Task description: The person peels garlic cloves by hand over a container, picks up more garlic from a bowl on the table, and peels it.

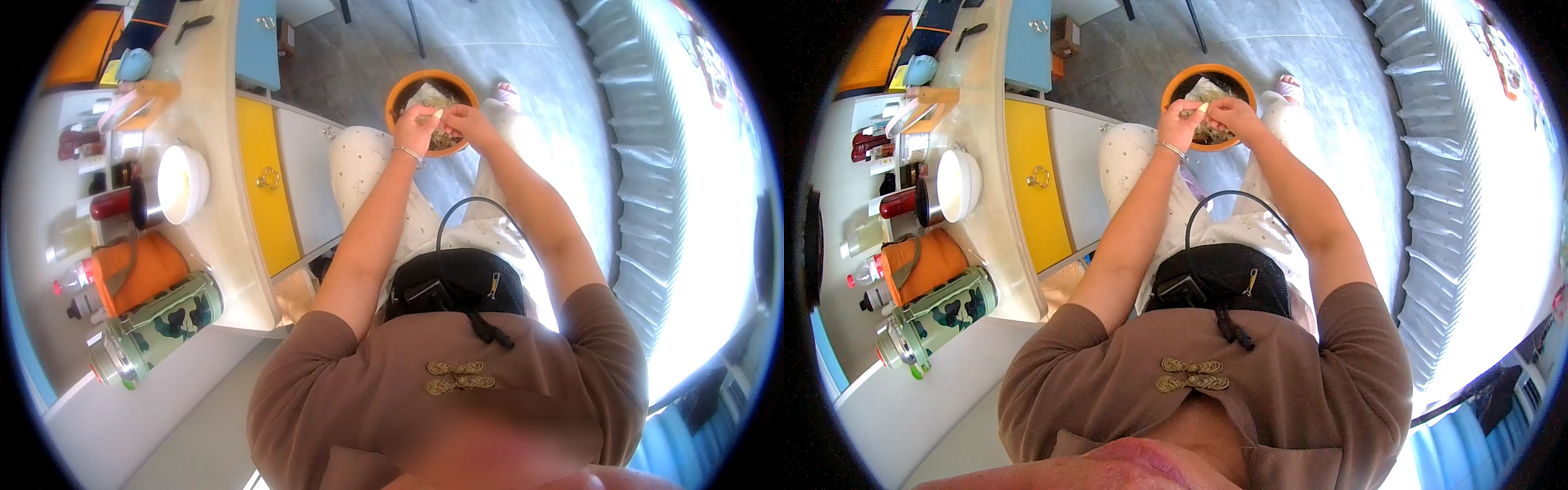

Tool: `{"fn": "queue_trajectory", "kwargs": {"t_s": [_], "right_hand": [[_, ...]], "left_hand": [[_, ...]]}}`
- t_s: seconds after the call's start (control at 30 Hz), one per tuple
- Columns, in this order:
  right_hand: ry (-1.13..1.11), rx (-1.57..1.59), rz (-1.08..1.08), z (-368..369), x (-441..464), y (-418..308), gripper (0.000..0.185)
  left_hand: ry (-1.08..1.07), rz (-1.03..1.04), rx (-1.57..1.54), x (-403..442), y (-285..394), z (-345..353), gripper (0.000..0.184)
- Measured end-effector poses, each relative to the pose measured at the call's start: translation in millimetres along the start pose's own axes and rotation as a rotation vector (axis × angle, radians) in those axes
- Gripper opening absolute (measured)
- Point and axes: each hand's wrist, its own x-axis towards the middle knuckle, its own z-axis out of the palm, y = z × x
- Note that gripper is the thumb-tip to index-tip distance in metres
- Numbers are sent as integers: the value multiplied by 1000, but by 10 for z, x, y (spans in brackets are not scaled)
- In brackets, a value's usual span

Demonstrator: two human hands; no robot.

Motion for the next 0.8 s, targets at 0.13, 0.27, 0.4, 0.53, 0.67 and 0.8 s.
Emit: {"fn": "queue_trajectory", "kwargs": {"t_s": [0.13, 0.27, 0.4, 0.53, 0.67, 0.8], "right_hand": [[0, 45, 12, 8, -15, -13, 16], [-11, 77, -1, 7, -14, 0, 17], [-8, 26, 2, -1, -21, -8, 15], [-8, 28, 9, 7, -27, -17, 13], [-3, 69, 7, 36, -7, -1, 14], [20, 87, 26, 35, -7, 8, 12]], "left_hand": [[12, -86, -123, 32, -64, 17, 17], [6, -107, -53, 11, 32, -8, 17], [-10, -41, 47, -12, 34, -4, 16], [-32, -50, -35, -13, -44, 22, 19], [20, -58, -103, 12, -43, 20, 20], [-90, -443, -484, 40, -17, -10, 21]]}}
